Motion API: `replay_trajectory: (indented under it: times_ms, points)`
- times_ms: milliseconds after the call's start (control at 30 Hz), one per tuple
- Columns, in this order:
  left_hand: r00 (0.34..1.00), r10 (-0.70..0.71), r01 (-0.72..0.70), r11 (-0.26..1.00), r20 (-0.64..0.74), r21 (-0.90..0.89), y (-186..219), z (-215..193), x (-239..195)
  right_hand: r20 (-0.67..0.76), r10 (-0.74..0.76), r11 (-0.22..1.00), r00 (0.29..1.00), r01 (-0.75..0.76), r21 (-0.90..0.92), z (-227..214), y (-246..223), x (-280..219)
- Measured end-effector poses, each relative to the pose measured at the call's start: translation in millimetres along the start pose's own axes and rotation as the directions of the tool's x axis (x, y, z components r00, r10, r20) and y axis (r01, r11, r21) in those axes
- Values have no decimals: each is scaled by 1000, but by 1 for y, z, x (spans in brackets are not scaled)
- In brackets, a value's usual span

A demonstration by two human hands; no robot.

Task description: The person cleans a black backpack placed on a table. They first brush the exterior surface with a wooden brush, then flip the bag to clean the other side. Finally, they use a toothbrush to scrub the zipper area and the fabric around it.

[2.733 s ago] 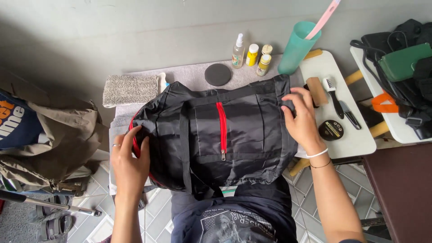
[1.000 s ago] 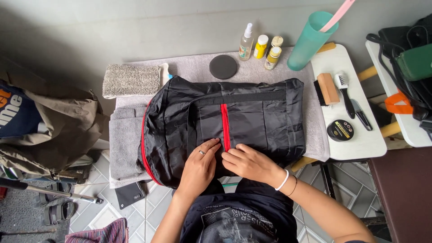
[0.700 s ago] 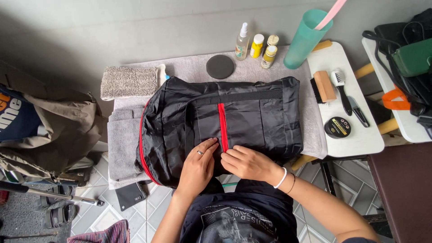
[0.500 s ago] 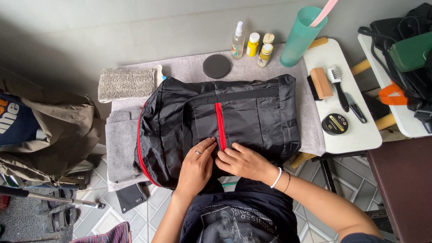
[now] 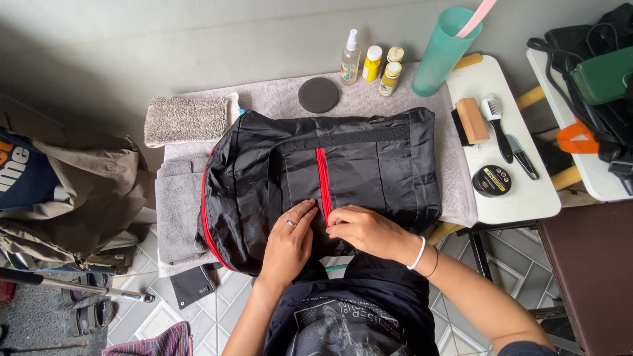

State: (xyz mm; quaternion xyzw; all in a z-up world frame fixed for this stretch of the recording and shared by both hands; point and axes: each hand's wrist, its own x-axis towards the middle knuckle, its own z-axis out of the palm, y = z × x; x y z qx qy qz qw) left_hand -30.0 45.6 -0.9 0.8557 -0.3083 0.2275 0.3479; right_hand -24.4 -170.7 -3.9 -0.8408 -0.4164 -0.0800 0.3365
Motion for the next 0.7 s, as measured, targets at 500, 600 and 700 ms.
replay_trajectory:
  times_ms: [500, 600, 700]
  points:
    - [970, 187, -139, 950, -153, 280, 11, 34, -30, 71, 314, 915, 947, -322, 243, -25, -27, 32]
    - [949, 242, -190, 951, -202, 244, 12, 29, -27, 63, 378, 886, 924, -380, 264, -32, -24, 41]
    - [949, 292, -241, 917, -123, 317, 14, 30, -31, 9, 419, 894, 908, -414, 170, -33, -10, 48]
